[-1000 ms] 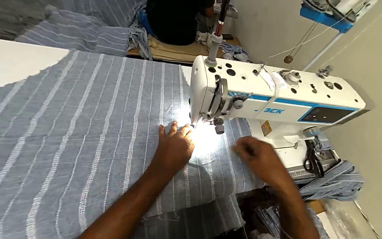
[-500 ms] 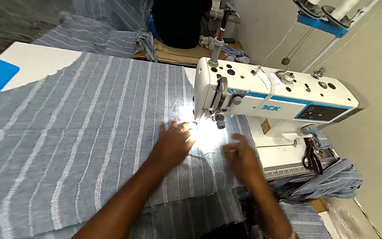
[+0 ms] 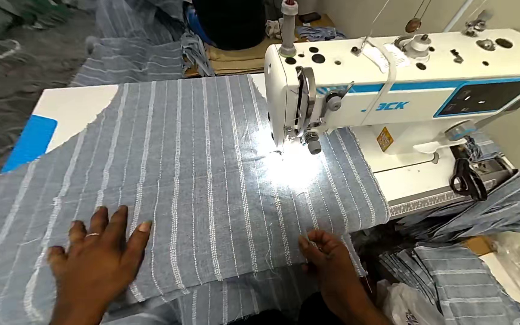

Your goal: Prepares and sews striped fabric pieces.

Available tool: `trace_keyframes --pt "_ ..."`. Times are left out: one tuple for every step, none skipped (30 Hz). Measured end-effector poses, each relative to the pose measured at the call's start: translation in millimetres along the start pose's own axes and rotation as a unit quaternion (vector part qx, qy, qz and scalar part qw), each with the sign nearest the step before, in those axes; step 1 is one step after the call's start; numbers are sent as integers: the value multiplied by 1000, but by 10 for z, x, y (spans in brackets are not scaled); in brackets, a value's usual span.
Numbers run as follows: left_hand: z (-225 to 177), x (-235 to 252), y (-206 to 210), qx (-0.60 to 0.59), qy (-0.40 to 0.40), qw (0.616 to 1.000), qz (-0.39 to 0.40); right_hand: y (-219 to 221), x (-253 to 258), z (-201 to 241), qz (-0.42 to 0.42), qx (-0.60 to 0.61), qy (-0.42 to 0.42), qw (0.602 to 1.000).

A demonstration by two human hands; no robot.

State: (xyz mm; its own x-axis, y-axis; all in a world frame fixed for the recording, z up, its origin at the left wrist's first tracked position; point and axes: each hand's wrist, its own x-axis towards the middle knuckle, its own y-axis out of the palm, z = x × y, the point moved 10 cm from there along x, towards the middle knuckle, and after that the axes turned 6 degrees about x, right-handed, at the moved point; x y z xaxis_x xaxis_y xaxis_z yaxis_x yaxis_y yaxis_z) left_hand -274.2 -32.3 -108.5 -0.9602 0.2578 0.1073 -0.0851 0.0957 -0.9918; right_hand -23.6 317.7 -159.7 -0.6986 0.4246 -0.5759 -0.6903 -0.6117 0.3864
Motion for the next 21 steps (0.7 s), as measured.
trace_keyframes --pt "-4 -2 -5 0 0 1000 0 21 -17 -21 7 13 13 1000" --pt "-5 -2 -9 1 -1 1000 1 31 -17 -43 16 19 22 999" --pt "-1 1 -8 1 -1 1000 1 28 -1 -63 25 11 25 999" --pt "5 2 -4 0 1 1000 -1 10 24 -75 35 -23 17 999" --pt "15 4 4 0 3 1000 -2 -17 54 -69 41 -75 -4 996" --pt "27 8 15 -2 3 1000 -5 -44 85 -38 48 -140 -41 988" --pt "35 14 29 -2 3 1000 -7 -66 114 5 50 -205 -82 974" --pt "43 23 36 3 2 1000 -13 -82 139 38 51 -263 -117 956" --pt "50 29 42 4 1 1000 -15 -91 157 58 53 -311 -140 939" --pt "57 34 47 5 -1 1000 -14 -94 175 74 54 -349 -155 923" --pt "61 37 50 6 -3 1000 -11 -92 192 91 55 -382 -161 908" --pt "64 39 56 5 -6 1000 -7 -91 208 108 56 -410 -163 896" --pt "70 48 66 6 -9 1000 -4 -90 227 131 55 -436 -165 883" --pt "75 67 73 6 -11 1000 -2 -84 249 160 54 -463 -165 869" --pt "84 95 85 2 -11 1000 -2 -63 270 207 52 -486 -163 857" --pt "100 134 105 -2 -11 1000 0 -32 293 268 49 -505 -161 846" --pt "118 183 129 -5 -11 1000 2 11 319 342 43 -523 -163 835" --pt "126 243 146 -8 -10 1000 5 64 356 418 38 -540 -163 825" --pt "125 310 154 -10 -11 1000 8 121 408 483 41 -554 -150 818" --pt "120 387 158 -8 -12 1000 11 177 470 537 45 -563 -127 815" --pt "111 470 159 -7 -15 1000 14 228 537 581 51 -563 -100 819"
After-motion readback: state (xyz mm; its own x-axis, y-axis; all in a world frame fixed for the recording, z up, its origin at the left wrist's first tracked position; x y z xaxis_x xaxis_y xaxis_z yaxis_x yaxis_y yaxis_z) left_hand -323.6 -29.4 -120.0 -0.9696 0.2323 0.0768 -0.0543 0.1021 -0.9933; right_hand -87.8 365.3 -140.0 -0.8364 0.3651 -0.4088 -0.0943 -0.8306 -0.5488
